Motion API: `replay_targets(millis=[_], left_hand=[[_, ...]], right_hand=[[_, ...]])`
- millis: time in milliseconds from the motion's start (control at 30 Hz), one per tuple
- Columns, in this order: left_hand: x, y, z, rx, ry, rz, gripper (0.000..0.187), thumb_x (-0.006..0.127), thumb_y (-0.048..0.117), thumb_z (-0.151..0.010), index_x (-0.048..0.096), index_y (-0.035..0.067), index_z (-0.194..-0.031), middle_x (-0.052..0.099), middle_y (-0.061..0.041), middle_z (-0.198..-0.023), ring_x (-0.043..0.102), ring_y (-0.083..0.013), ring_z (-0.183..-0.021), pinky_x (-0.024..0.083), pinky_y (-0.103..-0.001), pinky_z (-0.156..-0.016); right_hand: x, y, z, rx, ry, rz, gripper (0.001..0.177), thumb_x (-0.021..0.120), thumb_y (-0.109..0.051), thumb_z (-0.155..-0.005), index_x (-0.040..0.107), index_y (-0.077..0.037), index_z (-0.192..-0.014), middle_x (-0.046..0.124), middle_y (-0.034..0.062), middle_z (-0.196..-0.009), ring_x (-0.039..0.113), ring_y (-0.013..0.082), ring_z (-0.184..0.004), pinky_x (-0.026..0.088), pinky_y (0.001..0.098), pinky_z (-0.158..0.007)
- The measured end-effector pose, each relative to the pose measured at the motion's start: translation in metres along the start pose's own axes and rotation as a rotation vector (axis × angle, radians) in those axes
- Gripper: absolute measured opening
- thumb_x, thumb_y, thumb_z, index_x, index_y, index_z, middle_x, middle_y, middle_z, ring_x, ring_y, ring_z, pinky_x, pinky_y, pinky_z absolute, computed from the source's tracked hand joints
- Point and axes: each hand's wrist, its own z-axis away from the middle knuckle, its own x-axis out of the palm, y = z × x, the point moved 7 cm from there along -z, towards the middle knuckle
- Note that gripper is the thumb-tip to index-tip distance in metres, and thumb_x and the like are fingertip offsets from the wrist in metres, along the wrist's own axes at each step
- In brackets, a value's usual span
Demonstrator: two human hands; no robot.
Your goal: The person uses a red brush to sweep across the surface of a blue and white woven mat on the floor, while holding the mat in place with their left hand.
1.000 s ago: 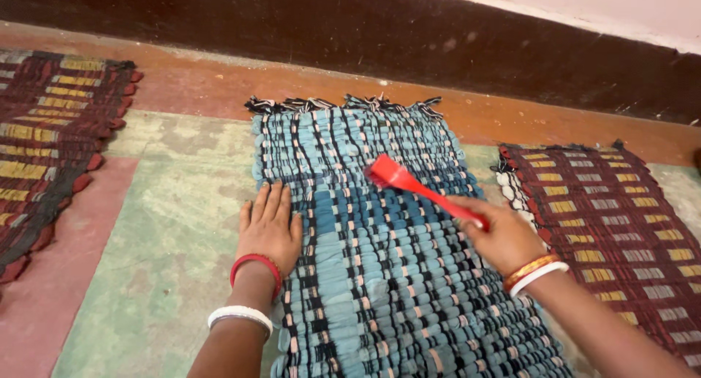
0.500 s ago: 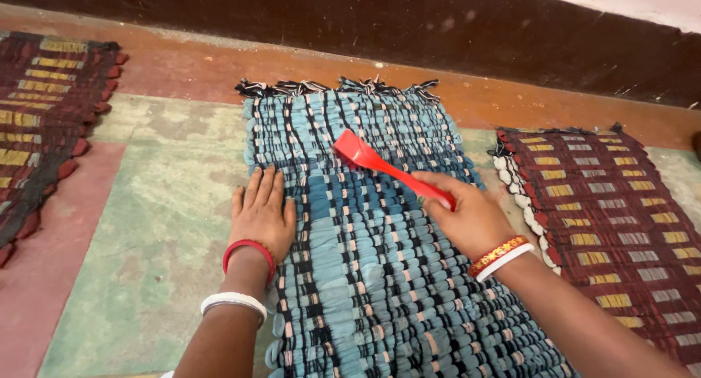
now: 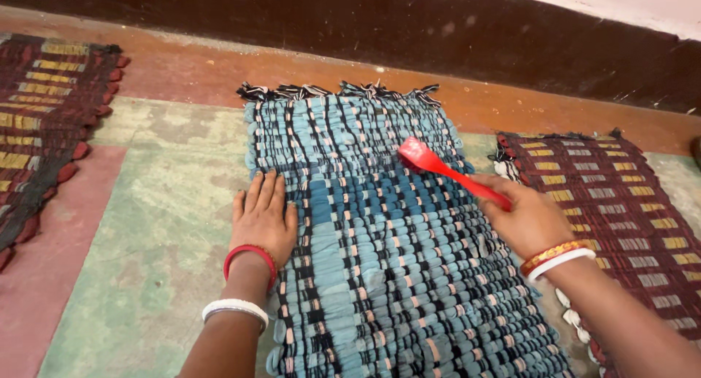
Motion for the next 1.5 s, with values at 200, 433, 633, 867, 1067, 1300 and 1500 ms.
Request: replay_targets(millis=[200,433,633,867,1067,1300,1500], left_hand=[[-0.002,0.001,0.0,-0.011,-0.004,0.0,0.061,0.039,0.038,-0.098,0.039,0.008,-0.152,0.03,-0.006,-0.164,0.018,-0.0221,-0.153,0.012,-0.046,-0.122],[-0.002,0.001,0.0,-0.025,-0.025,0.038,0.061,0.038,0.037,-0.099,0.038,0.008,-0.153,0.03,-0.007,-0.164,0.018,-0.0226,-0.152,0.011,-0.047,-0.122],[-0.004,0.002,0.001,-0.027,-0.021,0.049,0.062,0.038,0.037,-0.099,0.038,0.008,-0.153,0.029,-0.007,-0.164,0.018,-0.0228,-0.152,0.011,-0.047,-0.122],[-0.003,0.002,0.0,-0.031,-0.028,0.042,0.061,0.038,0.036,-0.099,0.038,0.007,-0.152,0.029,-0.007,-0.164,0.018,-0.023,-0.153,0.011,-0.048,-0.122],[-0.004,0.001,0.002,-0.033,-0.042,0.04,0.061,0.038,0.036,-0.099,0.038,0.007,-0.153,0.029,-0.006,-0.164,0.019,-0.0225,-0.153,0.011,-0.047,-0.122],[-0.003,0.001,0.0,-0.028,-0.037,0.056,0.06,0.038,0.035,-0.098,0.038,0.007,-0.152,0.028,-0.006,-0.164,0.018,-0.0234,-0.152,0.011,-0.048,-0.121],[-0.001,0.0,-0.001,-0.032,-0.041,0.049,0.058,0.037,0.031,-0.099,0.039,0.008,-0.152,0.029,-0.005,-0.164,0.019,-0.0225,-0.152,0.012,-0.048,-0.122]], right_hand=[[0.032,-0.073,0.02,-0.03,-0.144,-0.321,0.046,0.065,-0.031,-0.088,0.067,-0.031,-0.134,0.068,0.0059,-0.068,0.062,0.0174,-0.061,0.052,0.035,-0.061],[0.042,-0.047,0.005,-0.032,-0.178,-0.288,0.044,0.062,-0.031,-0.09,0.069,-0.032,-0.134,0.069,0.0066,-0.072,0.062,0.0194,-0.063,0.052,0.037,-0.062],[0.019,0.02,-0.007,-0.019,-0.02,-0.078,0.044,0.067,-0.032,-0.09,0.069,-0.031,-0.134,0.077,0.0144,-0.105,0.073,0.0325,-0.091,0.055,0.0419,-0.083],[0.008,-0.013,0.008,0.075,-0.005,-0.156,0.044,0.069,-0.03,-0.089,0.07,-0.03,-0.133,0.078,0.0124,-0.101,0.07,0.031,-0.084,0.054,0.0408,-0.078],[0.037,-0.03,0.013,0.044,-0.095,-0.18,0.044,0.067,-0.027,-0.09,0.07,-0.03,-0.134,0.073,0.0152,-0.083,0.066,0.0255,-0.069,0.054,0.0371,-0.071],[0.019,0.033,0.001,0.143,-0.055,-0.05,0.047,0.068,-0.033,-0.089,0.068,-0.035,-0.136,0.077,0.017,-0.11,0.072,0.0362,-0.101,0.053,0.0439,-0.092],[0.007,-0.002,-0.002,0.005,0.019,-0.022,0.044,0.067,-0.036,-0.088,0.068,-0.035,-0.132,0.074,0.0105,-0.117,0.071,0.0355,-0.096,0.054,0.0442,-0.085]])
